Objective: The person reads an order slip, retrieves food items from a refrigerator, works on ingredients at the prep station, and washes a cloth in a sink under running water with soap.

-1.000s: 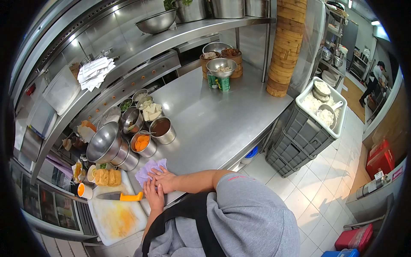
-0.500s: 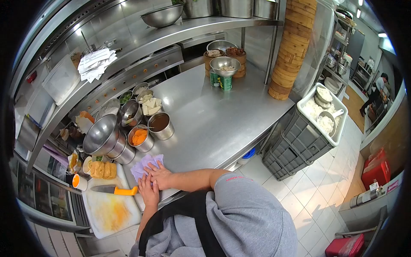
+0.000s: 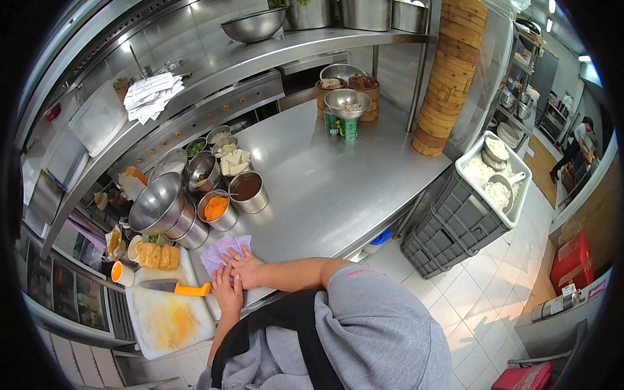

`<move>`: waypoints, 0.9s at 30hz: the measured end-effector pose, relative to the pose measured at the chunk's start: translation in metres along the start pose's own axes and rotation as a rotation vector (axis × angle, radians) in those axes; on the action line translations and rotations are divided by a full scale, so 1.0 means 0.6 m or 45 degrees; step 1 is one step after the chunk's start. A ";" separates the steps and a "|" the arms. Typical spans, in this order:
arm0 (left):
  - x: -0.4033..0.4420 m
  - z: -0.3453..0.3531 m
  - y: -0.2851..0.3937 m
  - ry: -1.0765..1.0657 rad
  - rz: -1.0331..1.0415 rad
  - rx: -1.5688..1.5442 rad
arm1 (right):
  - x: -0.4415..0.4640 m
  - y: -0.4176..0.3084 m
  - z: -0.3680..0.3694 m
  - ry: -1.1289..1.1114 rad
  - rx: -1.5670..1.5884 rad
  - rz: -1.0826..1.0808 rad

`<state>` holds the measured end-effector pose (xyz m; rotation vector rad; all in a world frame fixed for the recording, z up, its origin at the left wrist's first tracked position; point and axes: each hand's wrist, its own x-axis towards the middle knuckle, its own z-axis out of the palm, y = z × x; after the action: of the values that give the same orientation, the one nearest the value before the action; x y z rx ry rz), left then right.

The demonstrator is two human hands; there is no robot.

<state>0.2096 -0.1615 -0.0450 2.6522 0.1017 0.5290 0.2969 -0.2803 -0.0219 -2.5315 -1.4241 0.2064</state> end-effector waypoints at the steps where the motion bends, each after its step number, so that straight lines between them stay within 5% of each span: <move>1: 0.000 -0.004 0.003 -0.016 0.000 0.039 | 0.000 0.000 0.001 0.000 -0.001 -0.001; 27: 0.000 -0.002 0.004 0.017 0.060 0.067 | -0.005 -0.003 -0.006 -0.016 0.041 0.013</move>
<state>0.2093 -0.1632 -0.0429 2.7086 0.0582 0.5662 0.2950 -0.2824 -0.0179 -2.5166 -1.4017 0.2453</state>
